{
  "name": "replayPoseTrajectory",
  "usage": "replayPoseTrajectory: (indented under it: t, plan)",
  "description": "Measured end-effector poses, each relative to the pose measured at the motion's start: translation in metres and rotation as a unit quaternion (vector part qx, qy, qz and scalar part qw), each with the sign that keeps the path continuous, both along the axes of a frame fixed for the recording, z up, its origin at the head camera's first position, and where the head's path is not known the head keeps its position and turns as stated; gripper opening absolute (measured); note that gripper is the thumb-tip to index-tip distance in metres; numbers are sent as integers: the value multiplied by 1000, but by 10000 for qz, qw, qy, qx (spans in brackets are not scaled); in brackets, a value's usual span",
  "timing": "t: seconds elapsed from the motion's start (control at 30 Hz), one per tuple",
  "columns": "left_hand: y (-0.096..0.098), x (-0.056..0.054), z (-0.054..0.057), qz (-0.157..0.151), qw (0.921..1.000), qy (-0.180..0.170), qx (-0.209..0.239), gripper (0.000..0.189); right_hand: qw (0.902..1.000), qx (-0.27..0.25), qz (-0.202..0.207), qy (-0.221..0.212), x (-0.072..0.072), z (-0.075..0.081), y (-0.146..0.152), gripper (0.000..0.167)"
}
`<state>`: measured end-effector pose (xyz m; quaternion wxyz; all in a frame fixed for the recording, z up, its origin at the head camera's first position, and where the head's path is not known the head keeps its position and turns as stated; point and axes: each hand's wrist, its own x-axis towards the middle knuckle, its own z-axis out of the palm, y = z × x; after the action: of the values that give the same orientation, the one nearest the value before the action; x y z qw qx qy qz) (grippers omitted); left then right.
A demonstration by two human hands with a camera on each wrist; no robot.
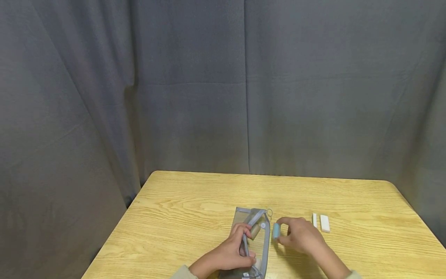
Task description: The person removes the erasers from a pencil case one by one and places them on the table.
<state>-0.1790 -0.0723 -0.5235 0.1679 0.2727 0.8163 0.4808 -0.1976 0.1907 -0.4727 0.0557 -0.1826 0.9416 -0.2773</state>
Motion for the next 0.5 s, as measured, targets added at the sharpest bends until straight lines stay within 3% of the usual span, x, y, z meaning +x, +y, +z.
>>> replayPoseTrajectory:
  t: [0.5]
  plan:
    - [0, 1, 3, 40, 9997, 152, -205, 51, 9997, -133, 130, -178, 1, -9, 39, 49]
